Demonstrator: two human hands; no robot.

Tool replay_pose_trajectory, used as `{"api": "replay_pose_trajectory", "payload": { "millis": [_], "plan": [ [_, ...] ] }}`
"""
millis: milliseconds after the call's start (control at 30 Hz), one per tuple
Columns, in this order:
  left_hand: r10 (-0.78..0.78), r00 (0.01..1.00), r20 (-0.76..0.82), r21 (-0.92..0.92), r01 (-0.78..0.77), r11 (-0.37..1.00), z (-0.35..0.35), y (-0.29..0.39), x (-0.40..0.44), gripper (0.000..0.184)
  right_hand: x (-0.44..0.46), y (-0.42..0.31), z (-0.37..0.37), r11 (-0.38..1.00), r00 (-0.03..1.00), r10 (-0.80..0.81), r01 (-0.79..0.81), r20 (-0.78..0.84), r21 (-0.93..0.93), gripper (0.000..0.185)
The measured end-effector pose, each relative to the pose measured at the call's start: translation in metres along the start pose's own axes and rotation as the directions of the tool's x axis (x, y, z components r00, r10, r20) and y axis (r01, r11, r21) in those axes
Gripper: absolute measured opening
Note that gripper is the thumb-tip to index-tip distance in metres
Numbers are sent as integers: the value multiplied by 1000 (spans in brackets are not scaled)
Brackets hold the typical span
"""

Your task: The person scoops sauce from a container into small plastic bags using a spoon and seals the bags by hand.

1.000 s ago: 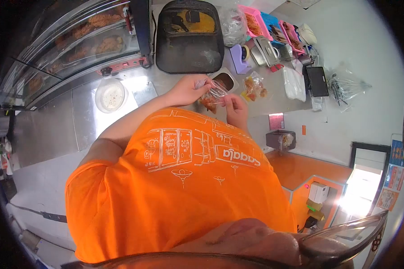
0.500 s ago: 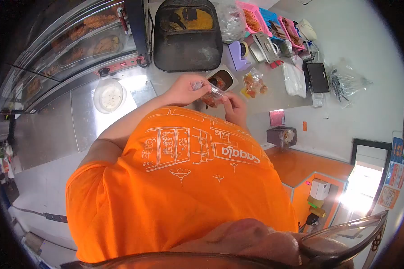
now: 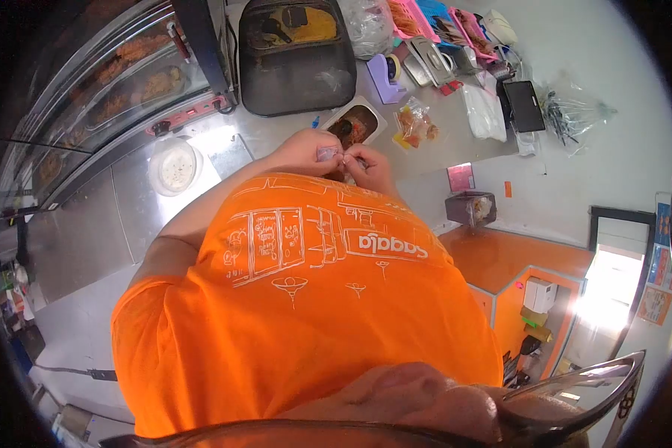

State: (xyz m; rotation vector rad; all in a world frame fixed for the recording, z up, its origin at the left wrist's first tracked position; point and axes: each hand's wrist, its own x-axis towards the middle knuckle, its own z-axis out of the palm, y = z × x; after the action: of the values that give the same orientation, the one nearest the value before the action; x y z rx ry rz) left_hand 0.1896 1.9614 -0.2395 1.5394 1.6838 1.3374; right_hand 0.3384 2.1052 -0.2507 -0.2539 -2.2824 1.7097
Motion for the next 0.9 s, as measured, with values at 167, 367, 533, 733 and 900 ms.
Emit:
{"api": "replay_pose_trajectory", "payload": {
  "millis": [167,367,533,733,900],
  "plan": [
    [-4,1000,26,-10,4,1000,2,-10,-4,17,1,-1,-7,994,993,47,-36,107,-101,13],
    [-337,930,145,-442,366,819,9,-15,-11,28,1,-30,-30,940,915,250,-149,318,-308,17],
    [-505,863,10,-756,337,561,-5,-36,-10,24,-15,-5,-61,938,937,341,-344,78,32,21],
    [-342,919,198,-964,118,-240,-23,-33,-12,45,0,71,-116,946,890,233,-301,-393,-119,27],
    [-321,936,144,-987,161,27,-11,-16,-1,56,20,45,-79,986,963,90,-122,-254,-111,23]
  ]
}}
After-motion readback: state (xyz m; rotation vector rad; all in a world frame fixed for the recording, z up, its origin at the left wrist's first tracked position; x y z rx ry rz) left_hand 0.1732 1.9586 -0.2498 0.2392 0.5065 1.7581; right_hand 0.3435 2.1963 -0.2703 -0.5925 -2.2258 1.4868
